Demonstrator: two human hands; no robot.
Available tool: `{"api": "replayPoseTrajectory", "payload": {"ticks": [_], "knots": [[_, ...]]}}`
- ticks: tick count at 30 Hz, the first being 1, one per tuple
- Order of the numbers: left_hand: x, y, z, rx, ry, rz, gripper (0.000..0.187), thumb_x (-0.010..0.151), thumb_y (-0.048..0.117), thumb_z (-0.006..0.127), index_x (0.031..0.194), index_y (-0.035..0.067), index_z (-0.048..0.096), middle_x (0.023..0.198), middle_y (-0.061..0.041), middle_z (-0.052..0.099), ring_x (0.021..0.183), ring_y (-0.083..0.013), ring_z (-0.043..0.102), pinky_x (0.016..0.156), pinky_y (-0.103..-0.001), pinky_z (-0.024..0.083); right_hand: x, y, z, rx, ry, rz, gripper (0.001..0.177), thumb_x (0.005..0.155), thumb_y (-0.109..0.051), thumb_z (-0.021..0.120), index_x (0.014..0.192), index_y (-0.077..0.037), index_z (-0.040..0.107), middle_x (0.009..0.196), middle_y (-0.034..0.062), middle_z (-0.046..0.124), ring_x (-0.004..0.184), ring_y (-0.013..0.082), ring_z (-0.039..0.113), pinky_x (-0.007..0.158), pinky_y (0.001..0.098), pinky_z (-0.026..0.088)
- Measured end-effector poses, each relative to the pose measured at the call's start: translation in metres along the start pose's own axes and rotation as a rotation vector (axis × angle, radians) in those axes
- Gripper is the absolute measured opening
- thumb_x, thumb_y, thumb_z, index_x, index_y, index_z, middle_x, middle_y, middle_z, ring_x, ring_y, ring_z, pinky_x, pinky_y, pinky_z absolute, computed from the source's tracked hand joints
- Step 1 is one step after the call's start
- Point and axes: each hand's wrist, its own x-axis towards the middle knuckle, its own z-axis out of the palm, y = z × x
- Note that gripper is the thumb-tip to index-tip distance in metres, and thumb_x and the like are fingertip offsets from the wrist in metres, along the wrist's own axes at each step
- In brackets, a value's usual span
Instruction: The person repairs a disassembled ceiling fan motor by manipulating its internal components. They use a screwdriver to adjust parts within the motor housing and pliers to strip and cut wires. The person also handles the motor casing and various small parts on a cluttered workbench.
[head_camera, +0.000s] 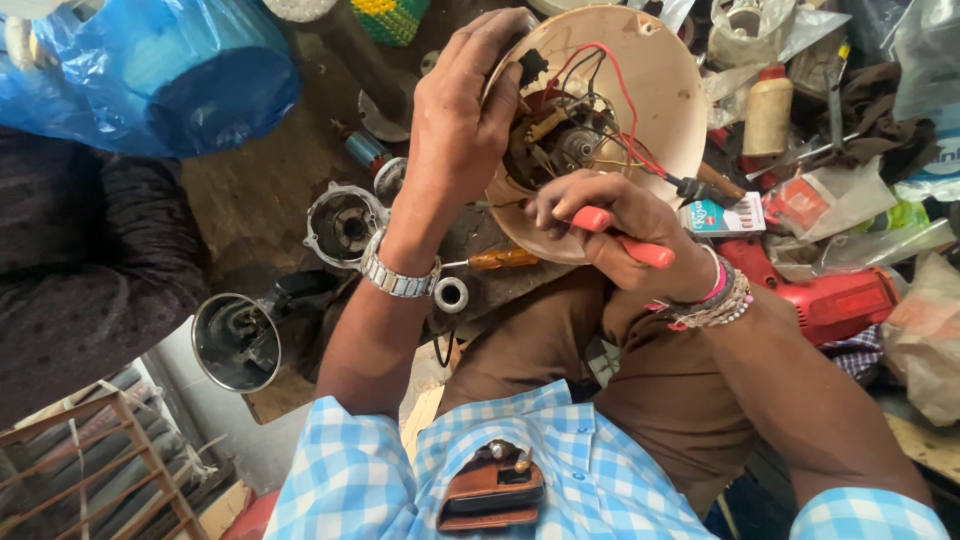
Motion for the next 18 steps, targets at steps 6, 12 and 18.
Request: {"api": "replayPoseTrajectory", "payload": {"ticks": [6, 12, 18], "knots": [[0.0, 0.004, 0.0, 0.041, 0.001, -0.021, 0.033, 0.105, 0.003, 0.065, 0.138, 0.005, 0.061, 0.138, -0.016, 0.065, 0.129, -0.035, 0.067, 0.11, -0.038, 0.055, -0.004, -0.001, 0.001, 0.075, 0.055, 0.063, 0.042, 0.096, 0.015, 0.041, 0.131, -0.006, 0.047, 0.13, 0.0176, 0.06, 0.123, 0.0232, 0.062, 0.106, 0.0369, 0.054], [0.001, 0.007, 0.001, 0.035, -0.008, -0.01, 0.034, 0.106, 0.004, 0.065, 0.139, 0.005, 0.06, 0.14, -0.015, 0.065, 0.131, -0.0349, 0.067, 0.111, -0.038, 0.055, -0.009, 0.001, 0.0, 0.09, 0.101, 0.062, 0.043, 0.095, 0.015, 0.041, 0.133, -0.006, 0.046, 0.131, 0.0177, 0.06, 0.123, 0.0236, 0.062, 0.11, 0.0394, 0.054], [0.001, 0.006, -0.001, 0.038, -0.015, 0.007, 0.034, 0.106, 0.003, 0.065, 0.139, 0.005, 0.06, 0.139, -0.015, 0.066, 0.129, -0.0338, 0.067, 0.111, -0.038, 0.054, -0.01, 0.005, -0.001, 0.106, 0.105, 0.042, 0.043, 0.096, 0.015, 0.041, 0.133, -0.006, 0.046, 0.132, 0.0178, 0.06, 0.125, 0.0258, 0.061, 0.115, 0.0425, 0.049]]}}
